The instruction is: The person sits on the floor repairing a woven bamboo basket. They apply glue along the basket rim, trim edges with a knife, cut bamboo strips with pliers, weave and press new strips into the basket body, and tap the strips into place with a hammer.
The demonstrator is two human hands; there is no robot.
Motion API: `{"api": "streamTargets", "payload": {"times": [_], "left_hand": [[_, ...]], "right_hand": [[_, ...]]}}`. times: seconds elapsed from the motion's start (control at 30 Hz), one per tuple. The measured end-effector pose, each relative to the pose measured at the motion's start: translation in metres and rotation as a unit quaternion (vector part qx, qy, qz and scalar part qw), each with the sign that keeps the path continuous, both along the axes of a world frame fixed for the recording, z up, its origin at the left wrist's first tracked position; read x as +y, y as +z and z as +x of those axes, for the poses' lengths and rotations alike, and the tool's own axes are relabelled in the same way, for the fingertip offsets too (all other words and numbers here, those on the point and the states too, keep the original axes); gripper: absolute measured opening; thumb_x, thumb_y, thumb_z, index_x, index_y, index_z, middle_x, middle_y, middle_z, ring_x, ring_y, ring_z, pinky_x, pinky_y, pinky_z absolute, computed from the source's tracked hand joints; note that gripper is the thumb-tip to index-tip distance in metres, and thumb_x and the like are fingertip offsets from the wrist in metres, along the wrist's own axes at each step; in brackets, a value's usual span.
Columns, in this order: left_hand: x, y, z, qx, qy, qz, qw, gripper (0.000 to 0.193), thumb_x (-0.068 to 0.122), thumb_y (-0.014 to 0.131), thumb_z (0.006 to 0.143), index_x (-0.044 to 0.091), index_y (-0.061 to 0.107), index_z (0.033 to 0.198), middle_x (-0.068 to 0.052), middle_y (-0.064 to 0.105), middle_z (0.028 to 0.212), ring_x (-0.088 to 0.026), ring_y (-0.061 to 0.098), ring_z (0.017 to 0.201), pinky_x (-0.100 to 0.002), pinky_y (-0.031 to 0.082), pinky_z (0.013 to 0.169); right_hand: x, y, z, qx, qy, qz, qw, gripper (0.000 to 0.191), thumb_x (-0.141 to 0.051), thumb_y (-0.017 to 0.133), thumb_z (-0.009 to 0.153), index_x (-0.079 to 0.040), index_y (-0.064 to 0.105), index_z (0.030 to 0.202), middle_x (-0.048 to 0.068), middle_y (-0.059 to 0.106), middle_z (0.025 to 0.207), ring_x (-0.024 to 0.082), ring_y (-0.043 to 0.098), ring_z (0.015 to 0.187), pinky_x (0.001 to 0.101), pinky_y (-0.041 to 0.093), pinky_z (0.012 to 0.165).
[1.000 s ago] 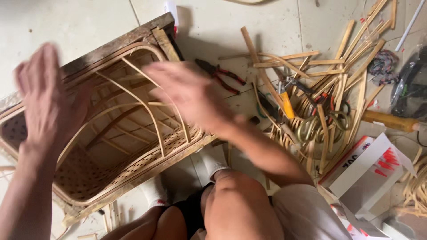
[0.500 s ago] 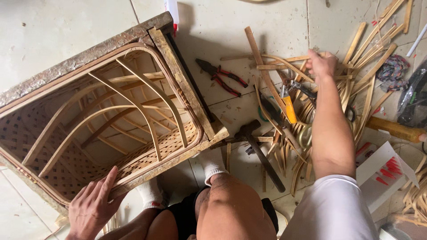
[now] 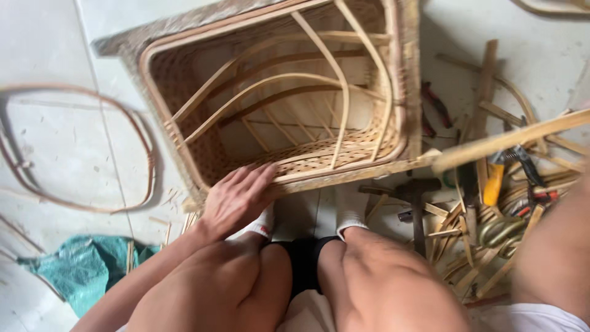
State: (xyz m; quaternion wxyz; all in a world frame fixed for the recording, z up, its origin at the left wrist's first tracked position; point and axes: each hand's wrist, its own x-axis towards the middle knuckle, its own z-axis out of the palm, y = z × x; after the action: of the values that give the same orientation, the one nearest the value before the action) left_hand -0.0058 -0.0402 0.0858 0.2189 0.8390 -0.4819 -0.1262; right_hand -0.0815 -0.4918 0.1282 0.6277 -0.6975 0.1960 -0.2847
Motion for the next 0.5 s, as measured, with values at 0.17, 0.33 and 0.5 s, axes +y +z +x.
{"api": "streamTargets", "payload": {"times": [0.17, 0.33, 0.5], "left_hand": [[-0.006, -0.012, -0.002, 0.04, -0.013, -0.03, 0.999, 0.053, 0.027, 0.074, 0.089, -0.003, 0.058, 0.131, -0.014, 0.071, 0.111, -0.026, 0.07, 0.093, -0.035, 0.057, 0.085], [-0.006, -0.021, -0.01, 0.047, 0.0, -0.062, 0.997, 0.042, 0.024, 0.073, 0.09, 0.0, 0.06, 0.123, -0.013, 0.073, 0.111, -0.026, 0.072, 0.095, -0.035, 0.057, 0.085], [-0.008, -0.03, -0.012, 0.032, 0.008, -0.084, 0.996, 0.04, 0.023, 0.073, 0.09, -0.001, 0.061, 0.12, -0.013, 0.073, 0.11, -0.025, 0.072, 0.099, -0.035, 0.058, 0.088]], "right_hand": [[0.141, -0.025, 0.122, -0.095, 0.181, -0.056, 0.977, 0.026, -0.015, 0.048, 0.122, -0.011, 0.063, 0.143, 0.001, 0.05, 0.067, 0.008, 0.041, 0.048, 0.0235, 0.034, 0.045], [0.189, -0.074, 0.154, 0.009, 0.214, -0.085, 0.973, 0.029, -0.028, 0.045, 0.127, -0.014, 0.055, 0.151, -0.002, 0.052, 0.069, 0.005, 0.049, 0.055, 0.0215, 0.038, 0.047], [0.188, -0.095, 0.155, 0.036, 0.214, -0.072, 0.974, 0.031, -0.026, 0.047, 0.125, -0.013, 0.057, 0.151, 0.0, 0.052, 0.069, 0.008, 0.046, 0.053, 0.0227, 0.037, 0.046]]}}
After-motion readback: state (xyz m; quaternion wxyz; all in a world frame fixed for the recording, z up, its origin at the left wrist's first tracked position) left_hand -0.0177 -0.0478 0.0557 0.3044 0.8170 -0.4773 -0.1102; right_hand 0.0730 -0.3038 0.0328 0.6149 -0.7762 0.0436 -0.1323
